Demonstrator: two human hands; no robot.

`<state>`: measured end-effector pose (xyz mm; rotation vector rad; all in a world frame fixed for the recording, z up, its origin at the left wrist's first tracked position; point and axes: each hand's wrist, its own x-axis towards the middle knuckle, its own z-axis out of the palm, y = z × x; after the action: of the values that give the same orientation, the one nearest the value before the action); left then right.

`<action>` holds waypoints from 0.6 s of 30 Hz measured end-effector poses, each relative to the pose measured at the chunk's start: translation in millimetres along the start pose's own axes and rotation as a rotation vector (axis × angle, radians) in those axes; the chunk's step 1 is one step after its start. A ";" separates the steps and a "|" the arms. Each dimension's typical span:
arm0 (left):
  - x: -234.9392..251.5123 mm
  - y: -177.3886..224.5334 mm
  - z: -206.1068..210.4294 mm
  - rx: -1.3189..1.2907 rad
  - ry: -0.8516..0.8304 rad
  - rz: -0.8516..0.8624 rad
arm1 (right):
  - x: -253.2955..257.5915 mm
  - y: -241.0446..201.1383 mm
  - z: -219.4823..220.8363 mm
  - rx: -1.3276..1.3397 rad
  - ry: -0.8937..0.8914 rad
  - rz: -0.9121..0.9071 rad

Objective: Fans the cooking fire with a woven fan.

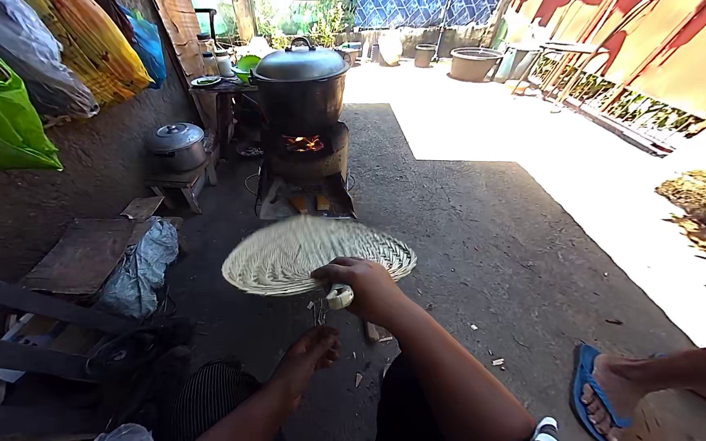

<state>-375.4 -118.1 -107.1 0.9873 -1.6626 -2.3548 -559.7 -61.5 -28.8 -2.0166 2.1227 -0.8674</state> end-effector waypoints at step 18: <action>-3.9 0.6 0.3 0.006 -0.023 0.034 | -4.0 1.4 11.7 0.016 0.217 -0.031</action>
<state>-372.6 -116.5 -104.7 0.9288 -1.6817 -2.3506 -555.3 -61.7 -40.4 -2.0362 2.1871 -1.1530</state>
